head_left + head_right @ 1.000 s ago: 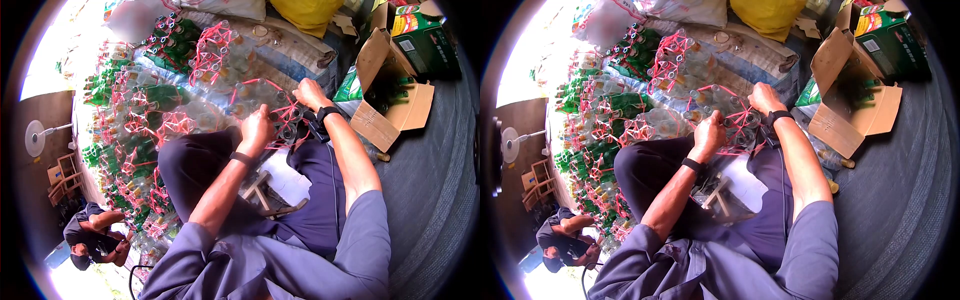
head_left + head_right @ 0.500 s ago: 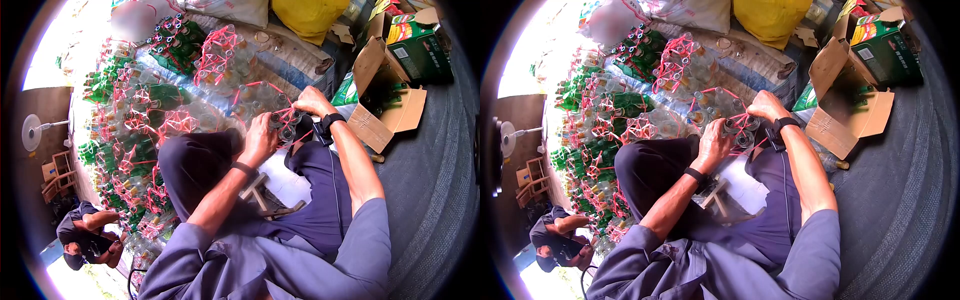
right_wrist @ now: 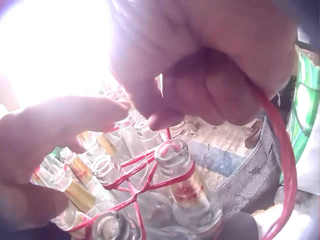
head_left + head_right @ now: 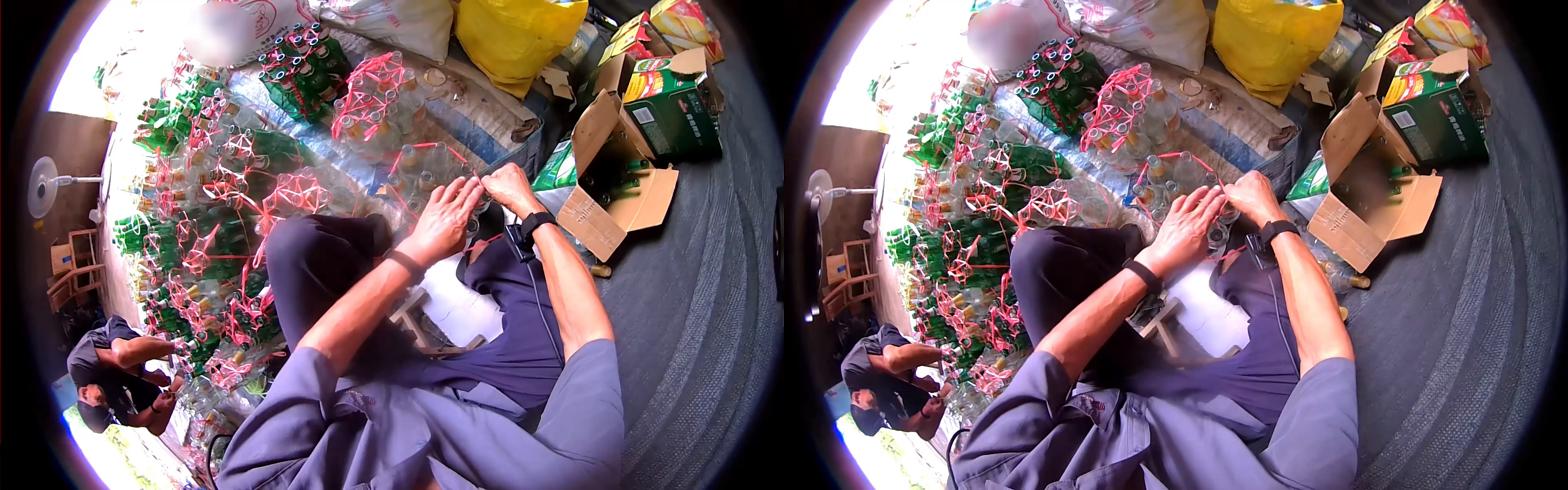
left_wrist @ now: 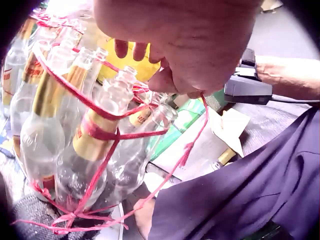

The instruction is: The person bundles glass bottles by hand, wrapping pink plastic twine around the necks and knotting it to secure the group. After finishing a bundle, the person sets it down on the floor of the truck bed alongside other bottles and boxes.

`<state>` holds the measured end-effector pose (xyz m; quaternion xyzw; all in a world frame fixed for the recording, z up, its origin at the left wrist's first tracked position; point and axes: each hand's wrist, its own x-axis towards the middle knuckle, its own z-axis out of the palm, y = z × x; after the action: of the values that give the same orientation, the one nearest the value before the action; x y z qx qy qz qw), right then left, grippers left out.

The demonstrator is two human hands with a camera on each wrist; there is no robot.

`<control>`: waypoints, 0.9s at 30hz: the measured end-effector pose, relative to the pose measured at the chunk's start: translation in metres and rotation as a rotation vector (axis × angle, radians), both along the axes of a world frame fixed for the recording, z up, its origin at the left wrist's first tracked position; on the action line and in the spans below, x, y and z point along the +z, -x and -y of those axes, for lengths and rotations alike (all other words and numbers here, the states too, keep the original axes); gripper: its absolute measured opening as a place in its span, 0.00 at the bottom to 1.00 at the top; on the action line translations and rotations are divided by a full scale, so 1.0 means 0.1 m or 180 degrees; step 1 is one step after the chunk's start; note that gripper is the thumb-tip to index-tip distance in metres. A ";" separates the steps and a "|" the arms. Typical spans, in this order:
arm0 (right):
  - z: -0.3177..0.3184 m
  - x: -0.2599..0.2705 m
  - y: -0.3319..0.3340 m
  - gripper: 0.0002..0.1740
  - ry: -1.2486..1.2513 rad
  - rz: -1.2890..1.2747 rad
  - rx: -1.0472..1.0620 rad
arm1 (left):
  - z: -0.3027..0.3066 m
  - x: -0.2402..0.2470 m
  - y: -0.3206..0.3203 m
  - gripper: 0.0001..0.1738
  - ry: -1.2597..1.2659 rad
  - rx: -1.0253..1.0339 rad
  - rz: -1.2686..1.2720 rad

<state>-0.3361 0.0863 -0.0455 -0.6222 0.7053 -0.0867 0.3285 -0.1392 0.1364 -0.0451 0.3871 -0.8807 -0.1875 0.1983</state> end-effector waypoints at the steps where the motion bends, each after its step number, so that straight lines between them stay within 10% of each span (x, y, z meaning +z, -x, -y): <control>1: 0.01 -0.06 0.04 0.20 0.0014 0.0201 -0.0221 | 0.08 -0.02 0.04 0.42 -0.0016 -0.0170 -0.0020; 12: 0.08 -0.31 0.14 0.17 0.0146 0.1294 -0.0887 | 0.41 -0.19 0.01 0.38 -0.0077 -0.0737 0.0450; 18: 0.30 -0.49 0.21 0.10 -0.1220 0.1971 -0.2568 | 0.42 -0.24 -0.05 0.41 -0.0168 -0.0745 0.0471; 27: 0.52 -0.58 0.29 0.12 -0.1470 0.2112 -0.2419 | 0.43 -0.26 -0.04 0.41 -0.0260 -0.0608 0.0337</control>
<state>-0.3648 0.0347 -0.1035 -0.1751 0.7395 -0.2336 0.6066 -0.1349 0.0935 -0.0715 0.3186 -0.9145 -0.2206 0.1168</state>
